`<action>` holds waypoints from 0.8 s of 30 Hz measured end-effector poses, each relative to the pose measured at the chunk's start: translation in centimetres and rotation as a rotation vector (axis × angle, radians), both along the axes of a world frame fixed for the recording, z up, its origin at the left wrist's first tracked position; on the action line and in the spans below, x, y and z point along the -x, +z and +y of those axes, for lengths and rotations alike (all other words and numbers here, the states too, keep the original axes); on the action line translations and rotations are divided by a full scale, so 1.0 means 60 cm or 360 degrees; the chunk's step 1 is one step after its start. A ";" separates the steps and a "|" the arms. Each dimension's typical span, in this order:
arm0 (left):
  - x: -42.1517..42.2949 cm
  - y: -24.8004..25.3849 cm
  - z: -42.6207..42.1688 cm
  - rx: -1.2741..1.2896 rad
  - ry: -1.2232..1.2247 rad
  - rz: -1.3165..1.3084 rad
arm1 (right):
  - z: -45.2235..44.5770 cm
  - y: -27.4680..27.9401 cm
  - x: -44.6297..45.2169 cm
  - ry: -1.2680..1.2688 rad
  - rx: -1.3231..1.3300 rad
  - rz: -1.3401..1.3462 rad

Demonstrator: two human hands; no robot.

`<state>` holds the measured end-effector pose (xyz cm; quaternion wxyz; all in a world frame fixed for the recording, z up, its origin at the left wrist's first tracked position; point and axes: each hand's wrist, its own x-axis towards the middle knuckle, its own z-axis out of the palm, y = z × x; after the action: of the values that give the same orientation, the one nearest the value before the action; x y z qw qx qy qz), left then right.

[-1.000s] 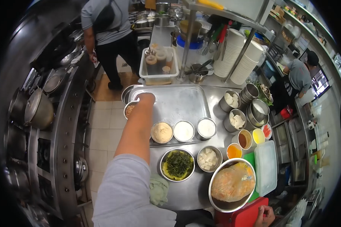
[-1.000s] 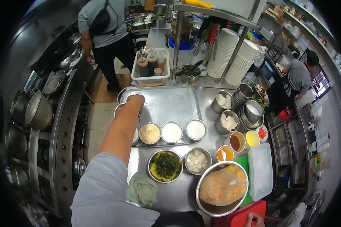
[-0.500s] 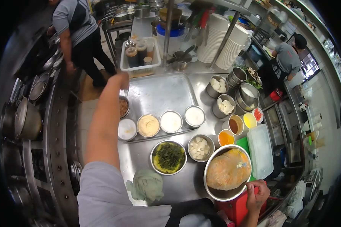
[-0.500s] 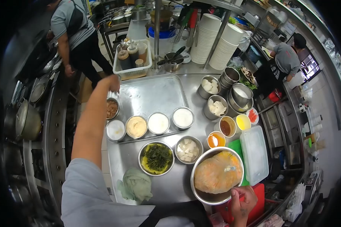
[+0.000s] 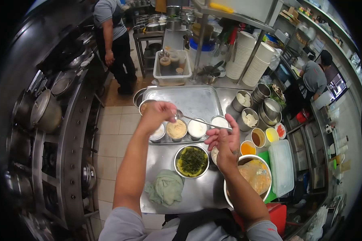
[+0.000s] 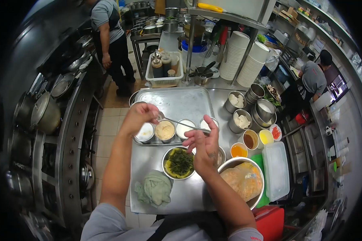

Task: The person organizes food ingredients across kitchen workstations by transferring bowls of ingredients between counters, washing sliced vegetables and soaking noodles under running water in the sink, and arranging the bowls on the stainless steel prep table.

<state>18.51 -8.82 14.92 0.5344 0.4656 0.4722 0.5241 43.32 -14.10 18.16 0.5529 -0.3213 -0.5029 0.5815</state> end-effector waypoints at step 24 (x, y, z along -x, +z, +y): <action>0.145 -0.098 0.103 0.0141 -0.0207 0.1969 | 0.196 -0.135 0.039 -0.0139 -0.0516 -0.1733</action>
<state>9.81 -2.66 9.07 0.2117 0.6881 0.6862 0.1036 40.99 -2.34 10.04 0.2797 -0.5062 -0.7844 0.2242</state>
